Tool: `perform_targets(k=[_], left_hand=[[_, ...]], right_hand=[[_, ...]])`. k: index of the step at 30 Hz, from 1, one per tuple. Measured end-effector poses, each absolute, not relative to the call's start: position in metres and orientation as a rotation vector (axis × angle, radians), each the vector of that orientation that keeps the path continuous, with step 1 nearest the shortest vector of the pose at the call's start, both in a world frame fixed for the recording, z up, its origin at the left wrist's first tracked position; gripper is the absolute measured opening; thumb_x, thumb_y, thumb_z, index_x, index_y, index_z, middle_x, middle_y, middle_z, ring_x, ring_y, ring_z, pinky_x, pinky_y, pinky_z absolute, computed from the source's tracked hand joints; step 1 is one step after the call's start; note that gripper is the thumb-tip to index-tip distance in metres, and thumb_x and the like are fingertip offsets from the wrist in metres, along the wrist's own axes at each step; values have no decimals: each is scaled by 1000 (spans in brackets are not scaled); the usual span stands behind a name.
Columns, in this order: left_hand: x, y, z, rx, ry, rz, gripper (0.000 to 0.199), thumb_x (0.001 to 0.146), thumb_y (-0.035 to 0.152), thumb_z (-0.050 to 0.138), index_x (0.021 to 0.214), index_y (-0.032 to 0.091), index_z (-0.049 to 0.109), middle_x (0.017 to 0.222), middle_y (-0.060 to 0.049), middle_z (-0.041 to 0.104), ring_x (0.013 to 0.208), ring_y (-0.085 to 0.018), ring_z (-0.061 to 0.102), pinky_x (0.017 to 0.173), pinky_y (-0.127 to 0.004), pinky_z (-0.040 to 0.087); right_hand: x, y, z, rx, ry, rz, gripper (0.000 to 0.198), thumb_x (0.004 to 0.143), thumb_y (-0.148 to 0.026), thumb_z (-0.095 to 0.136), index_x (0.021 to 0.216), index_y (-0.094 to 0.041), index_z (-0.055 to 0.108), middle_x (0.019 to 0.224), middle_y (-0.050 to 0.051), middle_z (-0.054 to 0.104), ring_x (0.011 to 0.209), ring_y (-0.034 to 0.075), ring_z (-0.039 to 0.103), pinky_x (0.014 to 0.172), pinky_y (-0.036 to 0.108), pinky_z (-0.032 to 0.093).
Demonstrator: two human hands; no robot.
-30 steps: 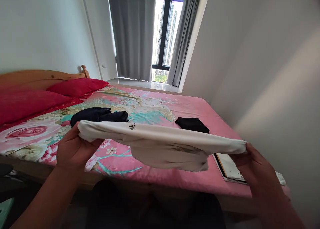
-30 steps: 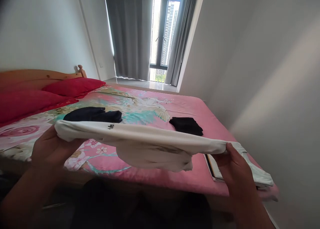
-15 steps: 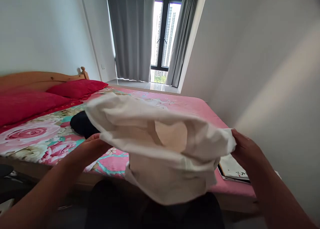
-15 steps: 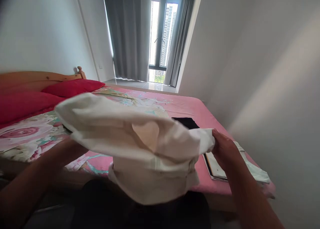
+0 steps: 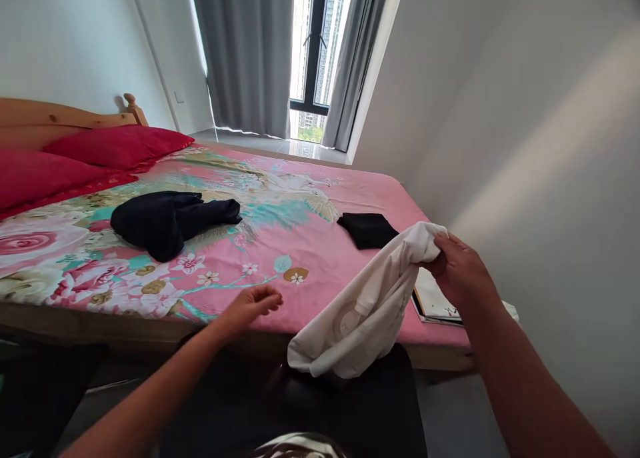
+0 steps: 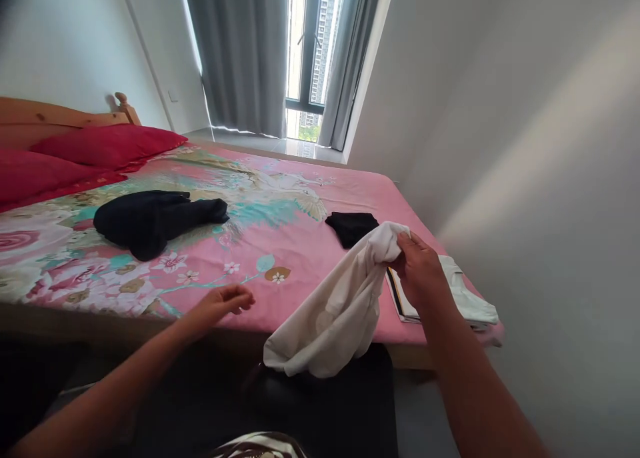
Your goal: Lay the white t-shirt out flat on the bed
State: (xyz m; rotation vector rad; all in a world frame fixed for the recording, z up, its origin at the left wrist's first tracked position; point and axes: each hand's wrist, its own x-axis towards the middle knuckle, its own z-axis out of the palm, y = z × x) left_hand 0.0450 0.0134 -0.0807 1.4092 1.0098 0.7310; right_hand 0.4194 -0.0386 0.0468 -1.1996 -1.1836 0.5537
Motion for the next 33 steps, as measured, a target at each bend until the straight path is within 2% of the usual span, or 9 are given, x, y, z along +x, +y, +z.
perform_targets(k=[3,6,13,17,19,23,27,31,33], left_hand=[[86,-15,-119,1489,927,606,26,75,41,62,79,15,62,74,0,64,70,-13,57,64,-24,44],[120,-34,-144,1659,877,560,20,79,34,57,83,16,64,78,-1,65,72,-13,56,66,-25,45],[176,-37,-157,2119,793,768,27,84,17,42,98,19,66,97,-4,68,92,-17,60,86,-30,45],[185,-37,-156,2601,822,423,45,70,30,63,114,20,60,92,-8,65,93,-27,58,90,-43,39],[177,-38,-153,2705,903,268,47,61,36,71,103,18,65,85,-8,64,90,-28,56,89,-45,38],[136,-30,-119,2668,829,237,19,70,36,64,65,18,66,77,-6,59,84,-21,54,85,-37,39],[71,-9,-49,2334,799,554,21,79,38,57,72,19,65,94,-5,58,91,-18,54,84,-27,42],[16,10,15,2217,986,871,17,70,38,68,75,22,67,103,-5,58,99,-22,52,86,-25,42],[-2,16,35,2204,1073,937,18,67,36,72,77,22,68,99,-3,61,94,-21,53,79,-21,43]], right_hand=[[420,-33,43,-1174,-1087,740,30,77,-47,60,90,-20,59,77,0,55,65,13,53,55,26,50],[419,-32,42,-1098,-977,883,27,76,-43,63,88,-20,57,74,-2,50,61,10,48,46,21,44],[399,-53,57,-1068,-959,961,23,78,-40,63,84,-19,57,68,-3,42,56,9,40,40,19,36],[396,-67,69,-1078,-954,940,23,78,-39,63,78,-18,56,66,-3,40,55,8,39,41,20,37],[406,-69,70,-1088,-925,907,24,76,-39,64,77,-17,56,67,-3,42,56,8,40,41,20,37],[447,-62,55,-1101,-822,786,25,70,-38,68,75,-17,55,70,-3,46,59,9,43,40,19,35],[487,-57,38,-1155,-653,644,24,66,-35,68,79,-18,57,75,-3,51,65,10,48,48,20,42],[493,-63,39,-1165,-686,525,16,69,-31,64,73,-17,58,76,-1,51,70,11,49,59,23,47],[485,-69,46,-1159,-797,456,15,74,-33,59,72,-18,58,74,0,52,69,11,49,59,24,46]])
